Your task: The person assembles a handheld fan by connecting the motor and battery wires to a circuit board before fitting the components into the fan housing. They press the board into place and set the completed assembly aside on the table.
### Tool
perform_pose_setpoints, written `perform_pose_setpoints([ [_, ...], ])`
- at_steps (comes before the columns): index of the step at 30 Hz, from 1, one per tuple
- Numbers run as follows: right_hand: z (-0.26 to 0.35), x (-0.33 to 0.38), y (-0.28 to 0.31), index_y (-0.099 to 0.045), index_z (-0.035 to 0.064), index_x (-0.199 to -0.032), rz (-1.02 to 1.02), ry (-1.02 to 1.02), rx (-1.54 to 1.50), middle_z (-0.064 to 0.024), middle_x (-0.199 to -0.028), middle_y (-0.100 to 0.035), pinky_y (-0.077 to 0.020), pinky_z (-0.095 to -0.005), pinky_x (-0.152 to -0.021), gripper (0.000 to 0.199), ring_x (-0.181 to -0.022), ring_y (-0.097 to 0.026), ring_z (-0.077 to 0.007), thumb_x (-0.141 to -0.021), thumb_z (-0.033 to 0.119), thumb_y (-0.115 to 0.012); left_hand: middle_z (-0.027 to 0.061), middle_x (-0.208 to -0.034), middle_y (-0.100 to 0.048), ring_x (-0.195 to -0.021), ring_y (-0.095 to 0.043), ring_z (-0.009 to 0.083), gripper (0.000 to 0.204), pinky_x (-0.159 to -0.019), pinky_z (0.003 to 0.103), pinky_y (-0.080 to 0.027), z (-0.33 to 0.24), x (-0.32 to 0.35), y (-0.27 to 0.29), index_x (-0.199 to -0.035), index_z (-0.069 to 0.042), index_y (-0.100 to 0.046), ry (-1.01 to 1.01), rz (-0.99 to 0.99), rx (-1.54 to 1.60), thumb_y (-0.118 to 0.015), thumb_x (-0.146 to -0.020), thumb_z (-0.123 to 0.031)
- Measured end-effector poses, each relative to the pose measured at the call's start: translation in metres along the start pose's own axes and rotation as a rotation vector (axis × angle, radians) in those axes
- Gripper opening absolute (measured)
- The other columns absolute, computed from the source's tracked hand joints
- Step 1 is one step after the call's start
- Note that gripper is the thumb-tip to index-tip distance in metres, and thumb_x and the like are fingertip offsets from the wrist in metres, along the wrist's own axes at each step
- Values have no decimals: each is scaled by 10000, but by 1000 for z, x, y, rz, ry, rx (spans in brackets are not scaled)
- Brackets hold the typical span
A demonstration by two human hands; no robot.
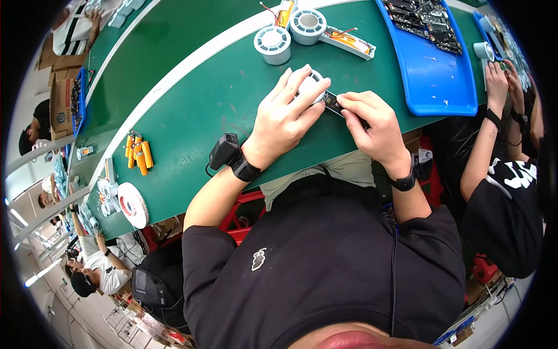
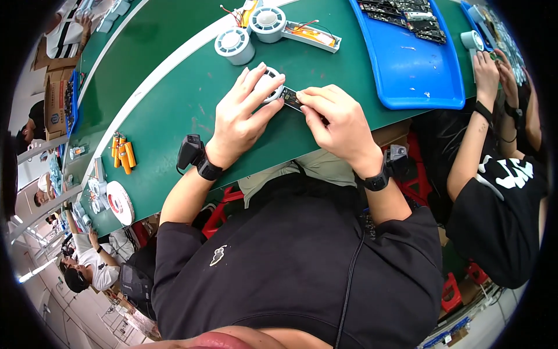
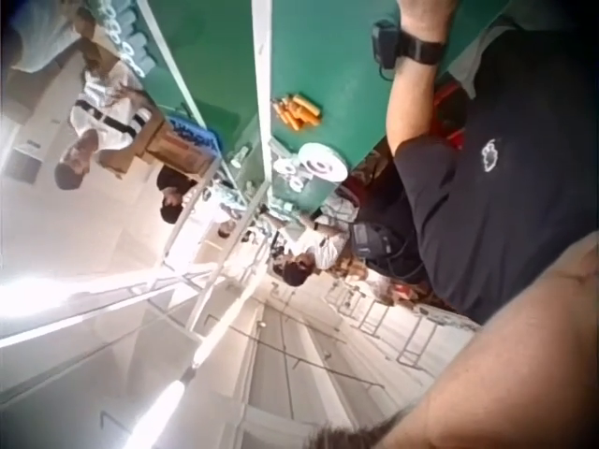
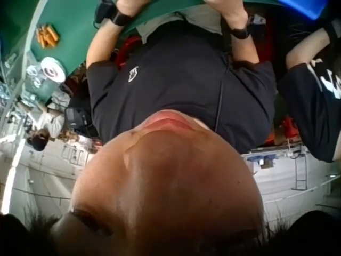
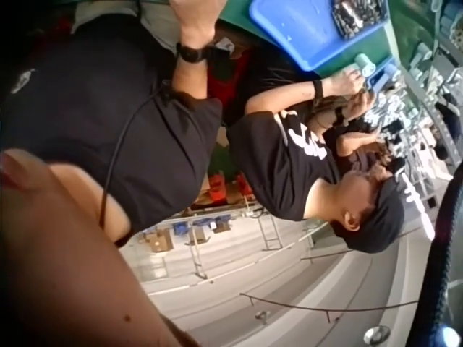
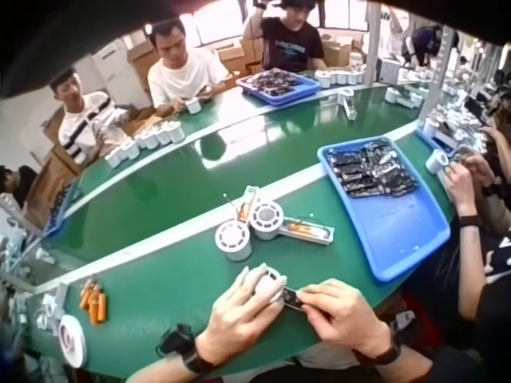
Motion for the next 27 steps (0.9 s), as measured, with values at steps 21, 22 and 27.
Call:
perform_pose_setpoints([
  [21,28,-2,-18,-677,21,-1225,19,-43,400,-136,-1081,-649,-515,-406,-843,438,-981,-614,-310,-803,21,-790,81,-1185,-698,-1196,-656,366,188,-977,542,-573,6,6,-2,-929,-83,-754,-45,-109,59,-722,-750,-130],
  [22,26,-3,-17,-684,18,-1212,16,-46,374,-135,-1072,-648,-516,-405,-840,429,-975,-615,-310,-798,26,-796,82,-1192,-695,-1196,-656,365,192,-979,541,-572,6,6,-2,-934,-86,-755,-46,-111,55,-719,-752,-133],
  [27,21,-6,-10,-711,0,-1152,42,-70,287,-131,-1049,-648,-522,-402,-827,393,-950,-619,-310,-778,47,-821,81,-1218,-683,-1200,-652,361,205,-989,538,-566,5,7,-3,-952,-92,-759,-40,-105,37,-708,-760,-143],
])
Point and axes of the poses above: each hand's wrist, its own x-axis away from the middle knuckle, its own y-axis out of the back of the hand, z = x × y, the point moved 5 cm from there along -x, towards the middle knuckle
